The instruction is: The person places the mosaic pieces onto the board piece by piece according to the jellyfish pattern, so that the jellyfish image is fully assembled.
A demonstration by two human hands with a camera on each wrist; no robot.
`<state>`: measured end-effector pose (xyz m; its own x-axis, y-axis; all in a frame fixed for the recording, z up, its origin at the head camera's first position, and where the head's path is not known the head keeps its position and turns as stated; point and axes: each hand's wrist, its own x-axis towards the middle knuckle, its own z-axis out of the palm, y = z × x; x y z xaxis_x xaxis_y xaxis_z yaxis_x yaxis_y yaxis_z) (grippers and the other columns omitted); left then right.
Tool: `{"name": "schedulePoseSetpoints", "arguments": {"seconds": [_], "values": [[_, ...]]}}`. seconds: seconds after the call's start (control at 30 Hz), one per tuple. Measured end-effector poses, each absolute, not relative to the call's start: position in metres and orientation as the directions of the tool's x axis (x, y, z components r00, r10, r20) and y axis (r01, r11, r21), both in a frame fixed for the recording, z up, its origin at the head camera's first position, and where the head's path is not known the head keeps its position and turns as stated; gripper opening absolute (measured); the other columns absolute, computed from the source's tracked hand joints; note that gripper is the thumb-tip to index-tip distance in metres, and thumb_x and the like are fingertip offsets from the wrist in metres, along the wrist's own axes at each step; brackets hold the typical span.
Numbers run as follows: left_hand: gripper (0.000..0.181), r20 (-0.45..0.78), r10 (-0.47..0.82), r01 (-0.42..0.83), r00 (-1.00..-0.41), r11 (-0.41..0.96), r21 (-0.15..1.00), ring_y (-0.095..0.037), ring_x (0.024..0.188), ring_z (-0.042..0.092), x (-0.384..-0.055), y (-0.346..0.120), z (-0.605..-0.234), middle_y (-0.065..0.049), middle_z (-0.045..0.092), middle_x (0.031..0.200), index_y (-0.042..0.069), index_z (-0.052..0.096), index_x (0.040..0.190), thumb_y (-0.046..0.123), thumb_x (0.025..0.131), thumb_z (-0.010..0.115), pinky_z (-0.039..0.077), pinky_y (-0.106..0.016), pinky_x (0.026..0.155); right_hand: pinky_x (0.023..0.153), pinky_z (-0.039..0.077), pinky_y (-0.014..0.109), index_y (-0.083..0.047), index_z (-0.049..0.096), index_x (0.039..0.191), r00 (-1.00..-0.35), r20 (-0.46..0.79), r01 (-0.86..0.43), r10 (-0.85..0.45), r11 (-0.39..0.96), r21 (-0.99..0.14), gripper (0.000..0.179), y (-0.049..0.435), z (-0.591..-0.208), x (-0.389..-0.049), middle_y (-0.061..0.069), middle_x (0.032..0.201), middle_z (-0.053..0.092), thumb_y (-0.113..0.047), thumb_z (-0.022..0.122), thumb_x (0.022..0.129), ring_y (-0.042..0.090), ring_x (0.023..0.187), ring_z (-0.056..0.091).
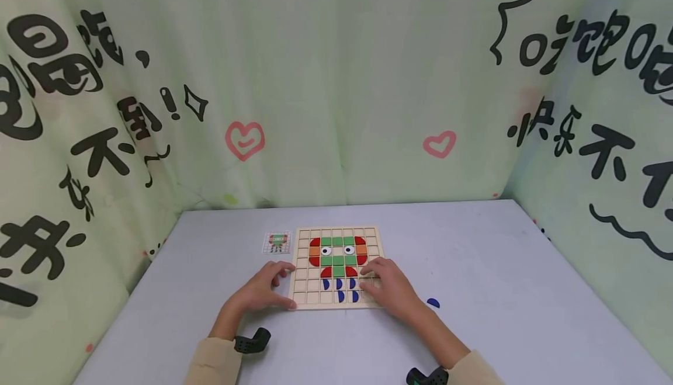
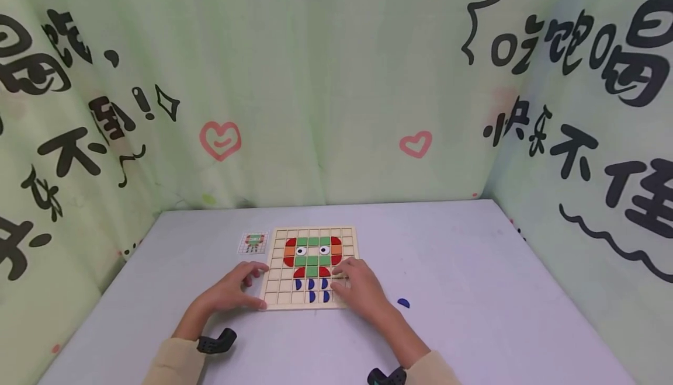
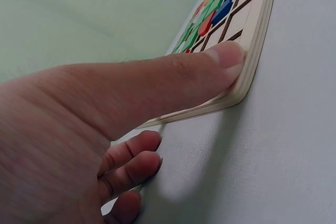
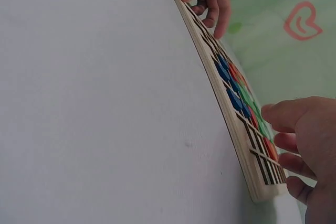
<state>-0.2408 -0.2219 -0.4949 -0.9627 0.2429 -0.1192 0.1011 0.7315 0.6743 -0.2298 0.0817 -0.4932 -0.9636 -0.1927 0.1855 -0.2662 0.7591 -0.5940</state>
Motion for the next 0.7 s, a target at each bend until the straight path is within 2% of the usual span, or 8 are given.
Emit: {"name": "schedulePoseSetpoints", "arguments": {"seconds": [0.17, 0.4, 0.7], "values": [[0.075, -0.123, 0.236, 0.095, -0.964, 0.736, 0.670, -0.017, 0.094, 0.044, -0.240, -0.222, -0.495, 0.000, 0.051, 0.108, 0.022, 0.055, 0.128, 0.030, 0.063, 0.091, 0.040, -0.029, 0.073, 0.094, 0.053, 0.040, -0.019, 0.071, 0.095, -0.973, 0.166, -0.230, -0.162, 0.770, -0.595, 0.014, 0.105, -0.490, -0.223, -0.002, 0.106, 0.066, -0.019, 0.076, 0.082, 0.017, 0.105, 0.057], [0.074, -0.129, 0.218, 0.079, -0.967, 0.743, 0.665, -0.017, 0.094, 0.045, -0.239, -0.221, -0.496, 0.000, 0.052, 0.109, 0.022, 0.055, 0.128, 0.030, 0.063, 0.091, 0.042, -0.028, 0.074, 0.078, 0.050, 0.029, -0.017, 0.071, 0.094, -0.954, 0.218, -0.298, -0.208, 0.759, -0.579, 0.015, 0.149, -0.494, -0.214, -0.007, 0.099, 0.067, -0.014, 0.076, 0.080, 0.010, 0.088, 0.054], [0.074, -0.117, 0.225, 0.095, -0.967, 0.748, 0.657, -0.016, 0.094, 0.045, -0.240, -0.221, -0.497, 0.001, 0.051, 0.109, 0.023, 0.055, 0.128, 0.032, 0.063, 0.090, 0.042, -0.028, 0.074, 0.071, 0.048, 0.023, -0.021, 0.070, 0.092, -0.952, 0.213, -0.302, -0.220, 0.788, -0.536, 0.017, 0.192, -0.495, -0.201, -0.011, 0.093, 0.063, -0.013, 0.077, 0.079, 0.005, 0.081, 0.052]]}}
